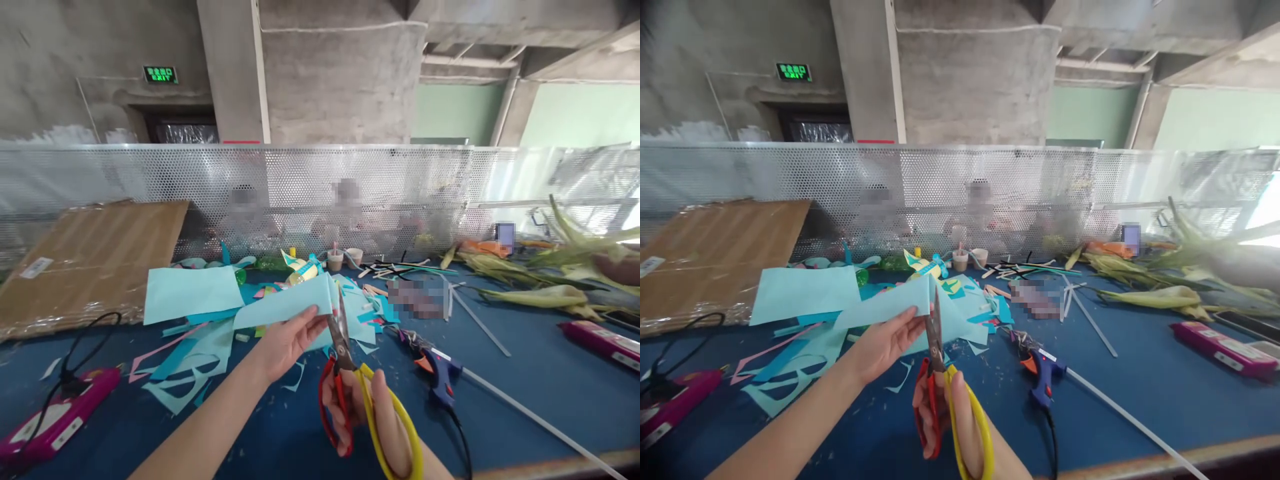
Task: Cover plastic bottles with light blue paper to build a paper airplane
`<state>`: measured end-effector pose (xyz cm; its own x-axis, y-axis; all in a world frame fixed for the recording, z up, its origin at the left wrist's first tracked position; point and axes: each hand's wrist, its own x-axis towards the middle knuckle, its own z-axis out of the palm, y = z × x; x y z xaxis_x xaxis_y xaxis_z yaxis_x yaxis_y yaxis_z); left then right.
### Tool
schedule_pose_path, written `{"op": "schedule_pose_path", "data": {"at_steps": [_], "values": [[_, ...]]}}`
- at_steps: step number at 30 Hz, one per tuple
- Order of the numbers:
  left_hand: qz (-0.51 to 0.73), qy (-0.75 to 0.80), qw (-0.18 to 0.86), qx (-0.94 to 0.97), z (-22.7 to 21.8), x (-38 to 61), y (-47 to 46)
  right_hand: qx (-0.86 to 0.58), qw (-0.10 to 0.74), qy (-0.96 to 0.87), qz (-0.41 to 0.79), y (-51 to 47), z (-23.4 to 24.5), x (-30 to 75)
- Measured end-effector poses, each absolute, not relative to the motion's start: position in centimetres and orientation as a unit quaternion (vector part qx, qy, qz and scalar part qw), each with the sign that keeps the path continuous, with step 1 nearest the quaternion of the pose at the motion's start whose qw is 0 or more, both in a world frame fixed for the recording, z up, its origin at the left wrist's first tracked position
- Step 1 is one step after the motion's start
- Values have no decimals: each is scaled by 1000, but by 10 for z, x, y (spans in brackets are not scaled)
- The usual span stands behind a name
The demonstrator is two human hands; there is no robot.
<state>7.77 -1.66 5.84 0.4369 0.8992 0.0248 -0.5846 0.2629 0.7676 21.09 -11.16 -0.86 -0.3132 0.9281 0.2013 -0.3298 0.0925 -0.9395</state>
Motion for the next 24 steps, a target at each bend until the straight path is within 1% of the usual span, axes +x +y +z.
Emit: {"op": "schedule_pose_path", "data": {"at_steps": [4,9,14,24], "values": [[503,275,762,300,46,82,-16,-292,495,-493,653,-113,-20,208],[513,319,755,256,45,87,-18,-336,489,-495,635,-118,-25,215],[517,298,762,251,47,86,-22,-350,485,-505,622,-121,-26,221],[539,290,759,222,57,87,-30,-329,509,-465,645,-123,-35,213]]}}
